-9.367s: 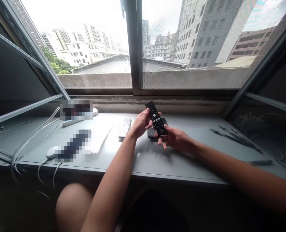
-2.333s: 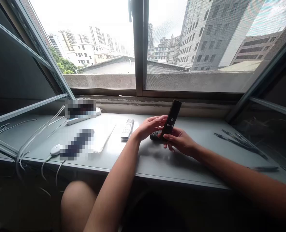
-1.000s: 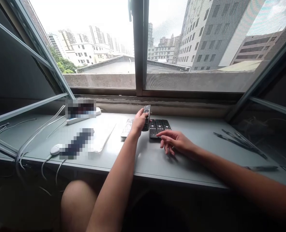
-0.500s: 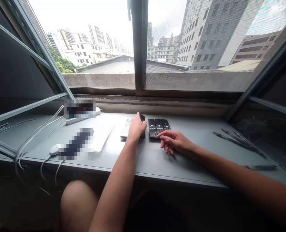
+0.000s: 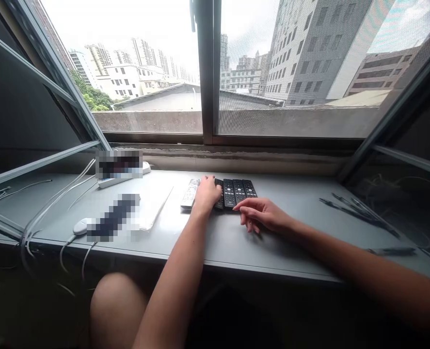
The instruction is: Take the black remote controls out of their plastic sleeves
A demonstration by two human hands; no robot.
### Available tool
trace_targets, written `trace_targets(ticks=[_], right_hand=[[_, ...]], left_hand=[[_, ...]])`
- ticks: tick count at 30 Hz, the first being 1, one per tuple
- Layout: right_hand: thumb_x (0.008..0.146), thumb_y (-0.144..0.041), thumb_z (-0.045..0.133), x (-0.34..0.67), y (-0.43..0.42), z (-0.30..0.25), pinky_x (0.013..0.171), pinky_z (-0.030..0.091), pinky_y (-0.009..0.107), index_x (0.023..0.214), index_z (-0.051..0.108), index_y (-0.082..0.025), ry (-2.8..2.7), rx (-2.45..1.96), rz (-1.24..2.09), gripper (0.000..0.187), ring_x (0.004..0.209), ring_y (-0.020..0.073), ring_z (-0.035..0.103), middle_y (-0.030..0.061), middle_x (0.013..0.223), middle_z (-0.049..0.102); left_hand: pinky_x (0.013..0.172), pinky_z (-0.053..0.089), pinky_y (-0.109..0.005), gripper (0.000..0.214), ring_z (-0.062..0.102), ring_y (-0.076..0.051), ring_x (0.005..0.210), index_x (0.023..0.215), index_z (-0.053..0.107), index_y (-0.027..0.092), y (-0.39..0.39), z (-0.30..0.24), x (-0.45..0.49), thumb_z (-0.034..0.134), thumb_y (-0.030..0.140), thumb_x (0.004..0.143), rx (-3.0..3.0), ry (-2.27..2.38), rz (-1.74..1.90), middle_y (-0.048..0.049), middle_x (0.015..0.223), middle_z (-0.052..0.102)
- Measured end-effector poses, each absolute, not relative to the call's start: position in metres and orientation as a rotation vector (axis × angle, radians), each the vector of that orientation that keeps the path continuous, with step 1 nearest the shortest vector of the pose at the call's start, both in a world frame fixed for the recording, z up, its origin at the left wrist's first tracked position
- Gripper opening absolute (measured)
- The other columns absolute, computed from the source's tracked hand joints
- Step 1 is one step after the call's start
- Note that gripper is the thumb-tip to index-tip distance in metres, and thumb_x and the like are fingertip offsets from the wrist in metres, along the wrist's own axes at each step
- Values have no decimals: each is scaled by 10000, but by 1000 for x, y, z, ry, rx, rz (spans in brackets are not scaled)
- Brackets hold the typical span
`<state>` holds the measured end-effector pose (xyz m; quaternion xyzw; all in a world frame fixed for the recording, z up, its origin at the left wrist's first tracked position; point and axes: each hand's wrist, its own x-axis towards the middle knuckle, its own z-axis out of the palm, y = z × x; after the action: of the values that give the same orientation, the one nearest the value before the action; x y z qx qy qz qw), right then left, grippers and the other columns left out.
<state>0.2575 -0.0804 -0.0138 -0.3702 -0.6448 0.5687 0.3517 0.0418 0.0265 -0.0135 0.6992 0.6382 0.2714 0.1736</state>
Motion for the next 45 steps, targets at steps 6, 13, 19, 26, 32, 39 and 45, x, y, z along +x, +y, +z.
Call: trace_targets(ticks=[6, 13, 19, 26, 32, 39, 45], right_hand=[[943, -638, 804, 258, -80, -13, 470, 543, 237, 1146, 768, -159, -1678, -958, 1471, 521, 600, 162, 733, 58, 822, 784], [942, -636, 800, 258, -81, -13, 469, 540, 240, 1125, 779, -157, -1685, -962, 1465, 513, 605, 164, 734, 58, 819, 778], [939, -628, 805, 257, -80, -14, 470, 534, 238, 1134, 783, -156, -1691, -957, 1467, 511, 597, 160, 725, 59, 812, 781], [940, -629, 804, 258, -80, -15, 479, 536, 239, 1132, 787, -158, -1695, -963, 1465, 509, 605, 160, 727, 59, 815, 783], [946, -622, 800, 258, -79, -16, 479, 541, 242, 1131, 787, -158, -1703, -956, 1461, 500, 607, 163, 729, 60, 817, 783], [962, -606, 792, 259, -78, -18, 481, 542, 237, 1140, 786, -156, -1706, -952, 1463, 484, 607, 158, 729, 61, 825, 785], [966, -594, 795, 260, -79, -18, 486, 543, 230, 1138, 786, -146, -1700, -947, 1469, 479, 605, 153, 729, 62, 820, 783]], left_hand=[[1142, 475, -362, 442, 667, -314, 1332, 1463, 640, 180, 25, -14, 43, 541, 254, 1038, 2016, 1825, 792, -191, 1577, 531], [1110, 500, -403, 419, 648, -329, 1294, 1390, 694, 162, 22, -8, 40, 514, 342, 1057, 2092, 1903, 844, -184, 1534, 571], [1187, 405, -564, 438, 468, -440, 1470, 1308, 752, 142, 24, -10, 33, 521, 412, 1050, 2073, 2258, 748, -251, 1550, 576], [1126, 436, -553, 545, 564, -435, 1382, 1313, 753, 120, 27, -15, 32, 451, 505, 1073, 2006, 2299, 547, -290, 1448, 648], [1113, 454, -525, 555, 579, -424, 1364, 1315, 748, 99, 26, -13, 32, 453, 505, 1078, 2014, 2294, 525, -294, 1423, 656], [1107, 456, -532, 497, 573, -428, 1362, 1339, 733, 132, 26, -12, 31, 493, 467, 1061, 2010, 2271, 497, -279, 1442, 641], [1190, 368, -553, 526, 435, -466, 1510, 1405, 685, 103, 27, -13, 30, 545, 451, 1037, 1963, 2388, 534, -304, 1565, 561]])
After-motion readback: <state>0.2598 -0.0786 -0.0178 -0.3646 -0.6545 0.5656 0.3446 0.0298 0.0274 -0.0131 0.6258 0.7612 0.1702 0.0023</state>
